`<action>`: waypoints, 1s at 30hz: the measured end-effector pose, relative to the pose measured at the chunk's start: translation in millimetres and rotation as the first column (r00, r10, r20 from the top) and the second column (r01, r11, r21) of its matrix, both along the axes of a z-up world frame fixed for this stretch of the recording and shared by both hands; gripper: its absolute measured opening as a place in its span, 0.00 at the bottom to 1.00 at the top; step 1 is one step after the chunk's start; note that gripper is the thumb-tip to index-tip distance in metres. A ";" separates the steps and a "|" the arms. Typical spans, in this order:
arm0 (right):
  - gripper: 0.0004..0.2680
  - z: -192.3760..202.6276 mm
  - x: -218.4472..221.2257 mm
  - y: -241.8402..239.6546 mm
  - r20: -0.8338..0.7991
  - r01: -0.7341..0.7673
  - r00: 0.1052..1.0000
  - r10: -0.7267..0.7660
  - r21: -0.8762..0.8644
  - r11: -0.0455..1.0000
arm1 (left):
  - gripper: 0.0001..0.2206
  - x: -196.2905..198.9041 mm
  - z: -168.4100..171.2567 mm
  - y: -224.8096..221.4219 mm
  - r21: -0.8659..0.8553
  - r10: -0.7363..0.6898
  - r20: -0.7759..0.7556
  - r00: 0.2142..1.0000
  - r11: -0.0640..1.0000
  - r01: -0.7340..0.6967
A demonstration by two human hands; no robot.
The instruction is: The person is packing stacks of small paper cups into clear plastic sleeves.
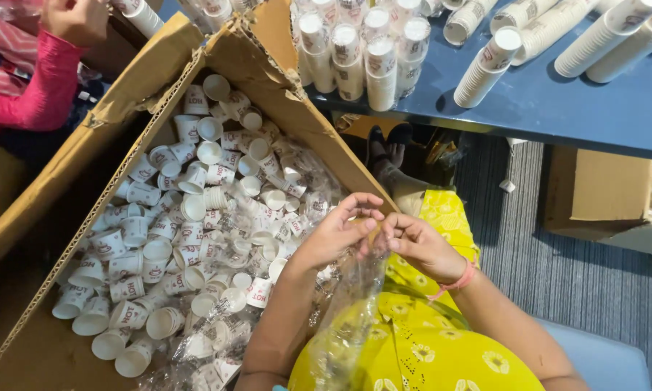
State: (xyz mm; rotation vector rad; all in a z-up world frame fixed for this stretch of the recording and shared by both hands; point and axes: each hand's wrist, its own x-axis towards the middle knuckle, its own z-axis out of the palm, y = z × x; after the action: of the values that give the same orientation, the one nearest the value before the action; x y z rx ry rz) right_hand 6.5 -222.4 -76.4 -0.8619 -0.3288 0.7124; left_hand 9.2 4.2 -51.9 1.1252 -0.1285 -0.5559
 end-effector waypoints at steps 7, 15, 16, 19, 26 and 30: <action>0.06 -22.3 12.4 -13.9 -0.075 0.182 0.981 -0.178 0.038 0.983 | 0.15 12.6 -9.6 -4.4 -0.034 -0.168 -0.025 0.985 0.985 0.167; 0.10 -12.4 24.8 -26.2 -0.201 0.295 0.942 -0.270 0.108 0.949 | 0.09 38.4 -36.1 -39.6 -0.031 0.060 0.013 0.998 0.998 -0.060; 0.10 -12.1 30.9 -34.7 -0.204 0.297 0.941 -0.271 0.107 0.949 | 0.09 41.6 -32.0 -46.9 -0.030 0.058 0.009 0.998 0.998 -0.058; 0.11 6.5 52.9 -55.9 -0.070 0.365 0.928 -0.367 -0.037 0.930 | 0.08 58.4 -18.8 -71.2 -0.167 0.080 -0.092 0.993 0.981 -0.095; 0.06 79.4 128.5 -97.1 0.246 0.599 0.791 -0.561 -0.121 0.792 | 0.08 136.5 28.2 -137.8 -0.198 0.313 0.256 0.914 0.943 -0.268; 0.05 99.3 175.4 -108.1 0.393 0.705 0.656 -0.644 -0.015 0.709 | 0.09 191.9 42.0 -165.3 -0.088 0.416 0.449 0.791 0.901 -0.424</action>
State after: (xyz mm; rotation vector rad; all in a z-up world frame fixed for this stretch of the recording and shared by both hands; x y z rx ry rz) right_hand 181.9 -330.5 22.8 -1.1876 -0.2425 -0.1439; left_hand 201.1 -161.2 -9.9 1.2404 -0.2740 0.1208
